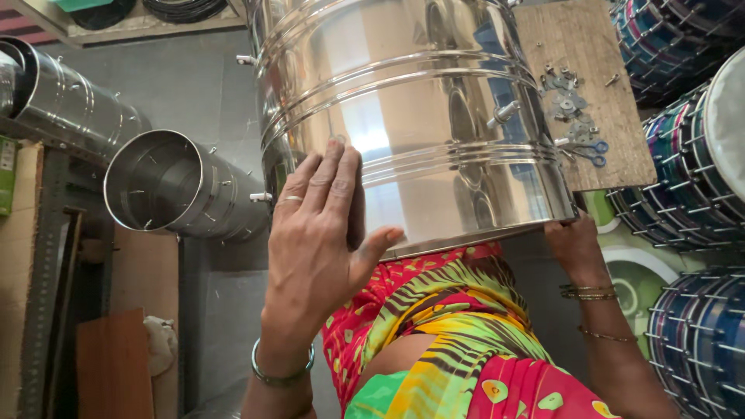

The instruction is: The person assembles a large metal drum by inserting bolts and tightening nuts onto the drum shell. They pick up bolts and nuts from a wooden board, insert them into pre-drilled holes, and tighten them by hand.

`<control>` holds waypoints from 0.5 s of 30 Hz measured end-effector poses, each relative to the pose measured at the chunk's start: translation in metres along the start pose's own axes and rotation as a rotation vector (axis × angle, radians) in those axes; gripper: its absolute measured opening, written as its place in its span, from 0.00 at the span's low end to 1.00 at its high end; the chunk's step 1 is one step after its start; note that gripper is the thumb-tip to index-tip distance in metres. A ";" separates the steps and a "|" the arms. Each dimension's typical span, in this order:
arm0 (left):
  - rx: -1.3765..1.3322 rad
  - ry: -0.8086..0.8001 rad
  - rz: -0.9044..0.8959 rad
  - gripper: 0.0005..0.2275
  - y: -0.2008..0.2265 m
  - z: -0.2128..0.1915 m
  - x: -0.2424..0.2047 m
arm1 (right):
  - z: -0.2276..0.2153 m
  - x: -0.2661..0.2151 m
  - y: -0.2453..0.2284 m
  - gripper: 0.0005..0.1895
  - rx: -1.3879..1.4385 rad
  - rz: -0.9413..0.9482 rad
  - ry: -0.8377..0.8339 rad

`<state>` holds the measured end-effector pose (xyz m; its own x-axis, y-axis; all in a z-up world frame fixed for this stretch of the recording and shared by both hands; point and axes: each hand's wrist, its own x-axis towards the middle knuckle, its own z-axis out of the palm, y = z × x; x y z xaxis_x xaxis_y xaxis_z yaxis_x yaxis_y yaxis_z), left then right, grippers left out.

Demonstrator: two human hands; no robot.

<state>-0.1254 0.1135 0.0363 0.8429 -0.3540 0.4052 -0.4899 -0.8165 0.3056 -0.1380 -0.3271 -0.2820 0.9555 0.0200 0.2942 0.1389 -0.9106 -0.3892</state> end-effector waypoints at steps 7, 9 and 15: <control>-0.030 0.024 0.010 0.40 -0.003 -0.008 0.010 | -0.008 0.006 -0.026 0.12 0.192 0.336 -0.068; 0.000 0.036 0.005 0.41 0.001 -0.008 0.010 | -0.014 0.007 -0.036 0.13 0.173 0.393 -0.108; 0.065 0.027 -0.034 0.42 0.008 -0.007 0.007 | -0.017 0.007 -0.048 0.25 0.128 0.540 -0.365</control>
<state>-0.1251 0.1075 0.0479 0.8520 -0.3137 0.4192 -0.4447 -0.8562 0.2630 -0.1429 -0.2907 -0.2464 0.9232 -0.2663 -0.2772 -0.3760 -0.7759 -0.5066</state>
